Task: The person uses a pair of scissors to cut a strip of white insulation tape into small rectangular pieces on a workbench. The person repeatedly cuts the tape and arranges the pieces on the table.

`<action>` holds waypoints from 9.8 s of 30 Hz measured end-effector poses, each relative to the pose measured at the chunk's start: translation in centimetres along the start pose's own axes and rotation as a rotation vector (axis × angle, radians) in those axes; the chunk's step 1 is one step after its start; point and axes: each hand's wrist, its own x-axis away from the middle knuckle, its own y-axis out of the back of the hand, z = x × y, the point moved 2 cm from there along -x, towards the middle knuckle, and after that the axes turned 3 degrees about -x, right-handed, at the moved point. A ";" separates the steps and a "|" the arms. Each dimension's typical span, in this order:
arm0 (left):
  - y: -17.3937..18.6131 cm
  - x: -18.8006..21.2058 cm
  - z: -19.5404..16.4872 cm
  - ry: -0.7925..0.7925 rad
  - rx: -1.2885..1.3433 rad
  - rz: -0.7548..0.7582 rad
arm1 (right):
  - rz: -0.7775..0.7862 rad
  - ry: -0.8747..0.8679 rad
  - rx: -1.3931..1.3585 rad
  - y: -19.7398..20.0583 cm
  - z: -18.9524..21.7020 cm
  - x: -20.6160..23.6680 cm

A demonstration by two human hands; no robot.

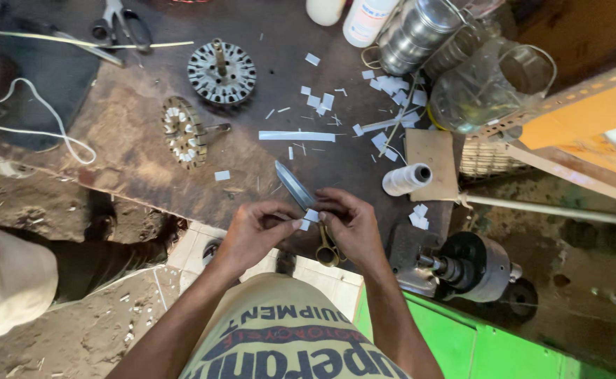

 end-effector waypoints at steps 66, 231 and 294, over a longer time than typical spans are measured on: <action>2.7 4.8 -8.2 -0.610 0.241 -0.470 | 0.349 0.102 -0.275 -4.0 1.1 6.1; 1.7 4.5 -0.6 -0.372 -0.416 -0.155 | -0.094 0.750 0.468 -7.5 4.9 3.9; 1.6 1.6 5.5 -0.025 0.234 -0.308 | -0.062 -0.083 -0.499 -4.6 -3.4 0.7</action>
